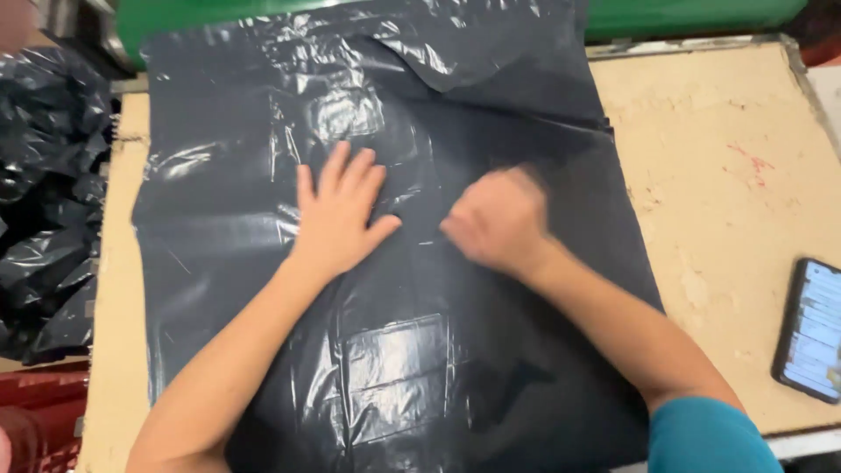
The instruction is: Folding large black plastic bags into smaller rectangles and placing them into a storage crate.
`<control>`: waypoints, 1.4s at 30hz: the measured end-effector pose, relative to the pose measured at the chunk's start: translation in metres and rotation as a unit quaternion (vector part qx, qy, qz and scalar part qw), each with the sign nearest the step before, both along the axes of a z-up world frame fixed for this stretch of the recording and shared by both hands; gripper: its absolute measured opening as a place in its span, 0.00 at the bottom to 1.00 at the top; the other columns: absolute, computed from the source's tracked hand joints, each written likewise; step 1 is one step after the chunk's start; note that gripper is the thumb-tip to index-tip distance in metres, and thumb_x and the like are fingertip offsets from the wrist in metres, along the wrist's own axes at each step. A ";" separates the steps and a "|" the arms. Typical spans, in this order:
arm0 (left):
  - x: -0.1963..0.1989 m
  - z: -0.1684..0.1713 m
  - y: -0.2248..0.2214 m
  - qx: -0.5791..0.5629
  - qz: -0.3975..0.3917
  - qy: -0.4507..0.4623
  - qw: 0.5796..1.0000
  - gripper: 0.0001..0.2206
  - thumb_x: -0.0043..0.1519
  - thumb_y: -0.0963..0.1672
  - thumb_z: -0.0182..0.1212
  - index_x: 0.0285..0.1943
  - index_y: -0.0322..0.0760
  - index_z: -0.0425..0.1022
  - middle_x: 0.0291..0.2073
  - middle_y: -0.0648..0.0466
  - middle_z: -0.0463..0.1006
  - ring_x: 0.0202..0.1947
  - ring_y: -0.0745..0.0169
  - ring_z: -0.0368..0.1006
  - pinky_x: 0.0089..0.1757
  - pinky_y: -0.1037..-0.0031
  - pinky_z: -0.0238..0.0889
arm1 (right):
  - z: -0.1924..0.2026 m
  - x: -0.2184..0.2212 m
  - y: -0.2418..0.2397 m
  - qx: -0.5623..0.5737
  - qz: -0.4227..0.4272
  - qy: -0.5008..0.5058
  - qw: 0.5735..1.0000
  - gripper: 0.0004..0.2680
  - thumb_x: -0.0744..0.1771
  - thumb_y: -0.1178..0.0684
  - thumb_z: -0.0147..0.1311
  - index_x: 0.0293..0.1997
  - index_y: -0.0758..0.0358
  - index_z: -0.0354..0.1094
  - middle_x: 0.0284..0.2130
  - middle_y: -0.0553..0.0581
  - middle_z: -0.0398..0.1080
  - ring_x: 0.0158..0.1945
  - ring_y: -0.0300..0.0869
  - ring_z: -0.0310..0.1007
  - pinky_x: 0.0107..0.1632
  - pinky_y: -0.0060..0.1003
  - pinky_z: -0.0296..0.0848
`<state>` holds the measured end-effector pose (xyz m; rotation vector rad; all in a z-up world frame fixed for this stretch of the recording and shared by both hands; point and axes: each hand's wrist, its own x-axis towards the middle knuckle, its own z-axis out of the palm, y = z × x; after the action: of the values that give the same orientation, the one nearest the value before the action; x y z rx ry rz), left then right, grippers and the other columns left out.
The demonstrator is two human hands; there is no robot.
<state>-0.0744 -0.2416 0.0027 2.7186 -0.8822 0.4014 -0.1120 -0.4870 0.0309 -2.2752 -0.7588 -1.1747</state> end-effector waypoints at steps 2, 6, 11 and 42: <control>0.003 -0.016 -0.006 0.022 -0.022 0.026 0.999 0.32 0.64 0.60 0.46 0.69 0.40 0.63 0.71 0.50 0.59 0.74 0.42 0.43 0.59 0.27 0.36 | -0.042 0.007 0.011 -0.083 0.071 0.054 0.993 0.09 0.66 0.40 0.45 0.40 0.50 0.63 0.37 0.52 0.66 0.43 0.47 0.65 0.48 0.45 0.60; 0.012 -0.012 0.001 0.099 -0.060 0.116 0.986 0.35 0.65 0.63 0.35 0.76 0.47 0.54 0.76 0.54 0.49 0.77 0.46 0.33 0.61 0.27 0.29 | -0.001 0.049 -0.041 -0.149 -0.018 0.461 0.875 0.21 0.68 0.43 0.45 0.68 0.61 0.59 0.63 0.65 0.64 0.63 0.62 0.63 0.62 0.61 0.61; 0.027 -0.010 0.013 0.092 -0.012 0.091 0.992 0.35 0.63 0.63 0.38 0.76 0.49 0.54 0.76 0.57 0.48 0.77 0.46 0.32 0.61 0.27 0.31 | -0.040 0.133 -0.136 -0.149 -0.278 0.407 0.857 0.27 0.70 0.31 0.36 0.67 0.67 0.57 0.65 0.69 0.57 0.67 0.64 0.53 0.63 0.63 0.50; 0.031 -0.059 0.212 -0.176 0.089 0.219 0.956 0.30 0.66 0.59 0.42 0.54 0.33 0.76 0.53 0.42 0.78 0.58 0.39 0.70 0.57 0.56 0.60 | -0.055 0.007 -0.233 0.048 -0.024 0.276 0.960 0.06 0.68 0.63 0.60 0.40 0.52 0.76 0.53 0.63 0.67 0.68 0.58 0.58 0.74 0.55 0.55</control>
<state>-0.0436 -0.0293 -0.0563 2.4143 -0.4028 -0.0202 -0.1052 -0.7204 -0.0238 -2.3772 -0.4199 -0.5255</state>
